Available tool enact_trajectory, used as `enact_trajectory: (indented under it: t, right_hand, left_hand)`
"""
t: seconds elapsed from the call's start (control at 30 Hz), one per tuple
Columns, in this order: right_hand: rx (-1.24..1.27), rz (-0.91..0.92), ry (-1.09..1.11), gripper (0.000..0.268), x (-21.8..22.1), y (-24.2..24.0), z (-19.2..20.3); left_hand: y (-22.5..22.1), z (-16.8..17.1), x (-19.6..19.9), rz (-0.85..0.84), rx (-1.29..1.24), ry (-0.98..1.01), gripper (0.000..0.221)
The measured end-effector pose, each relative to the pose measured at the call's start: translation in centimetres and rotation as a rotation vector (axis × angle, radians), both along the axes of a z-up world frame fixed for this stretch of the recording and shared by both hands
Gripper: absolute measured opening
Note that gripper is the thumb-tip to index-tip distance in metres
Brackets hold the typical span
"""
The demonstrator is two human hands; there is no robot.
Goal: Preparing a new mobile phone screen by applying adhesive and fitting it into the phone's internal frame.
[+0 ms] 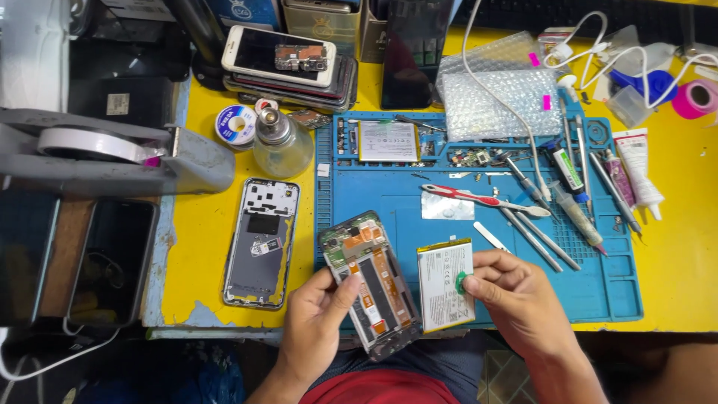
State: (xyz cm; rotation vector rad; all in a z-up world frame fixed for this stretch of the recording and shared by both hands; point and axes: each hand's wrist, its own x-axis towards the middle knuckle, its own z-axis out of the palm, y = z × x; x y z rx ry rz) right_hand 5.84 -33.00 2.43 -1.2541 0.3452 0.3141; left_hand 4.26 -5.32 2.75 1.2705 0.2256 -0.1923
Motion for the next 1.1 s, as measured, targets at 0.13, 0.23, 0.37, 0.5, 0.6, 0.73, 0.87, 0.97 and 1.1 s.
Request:
enact_trajectory:
  t: [0.13,0.23,0.37,0.5,0.6,0.73,0.87,0.97,1.1]
  right_hand:
    - [-0.179,0.007,0.039,0.033,-0.6,1.5,1.0]
    - [-0.242,0.055,0.044,0.033,-0.5,2.5,1.5]
    - [-0.186,0.112,0.012,0.033,-0.6,3.3,1.1]
    - [-0.220,0.133,0.049,0.032,-0.5,4.1,1.5]
    - [-0.249,0.160,0.063,0.031,-0.5,4.3,1.5]
    - [-0.234,0.167,0.044,0.031,-0.4,4.5,1.3]
    - [-0.287,0.190,0.089,0.032,0.0,4.9,2.2]
    - [-0.273,0.179,0.062,0.032,0.1,4.9,1.9]
    - [-0.273,0.185,0.054,0.031,0.2,5.0,1.7]
  left_hand:
    - [-0.2,0.2,0.0,-0.104,0.012,0.009,0.040]
    - [-0.3,-0.1,0.0,-0.168,-0.027,-0.013,0.043]
    - [-0.4,-0.6,-0.2,-0.235,-0.063,-0.061,0.048]
    - [-0.4,-1.0,-0.3,-0.235,-0.072,-0.064,0.046]
    - [-0.5,-1.1,-0.2,-0.232,-0.080,-0.043,0.044]
    - [-0.5,-1.5,-0.2,-0.229,-0.073,-0.036,0.037]
    - [-0.3,-1.4,0.0,-0.250,-0.047,0.010,0.040]
    - [-0.2,-1.4,0.1,-0.254,-0.041,0.067,0.040]
    - [-0.3,-0.8,0.3,-0.240,-0.115,0.249,0.039]
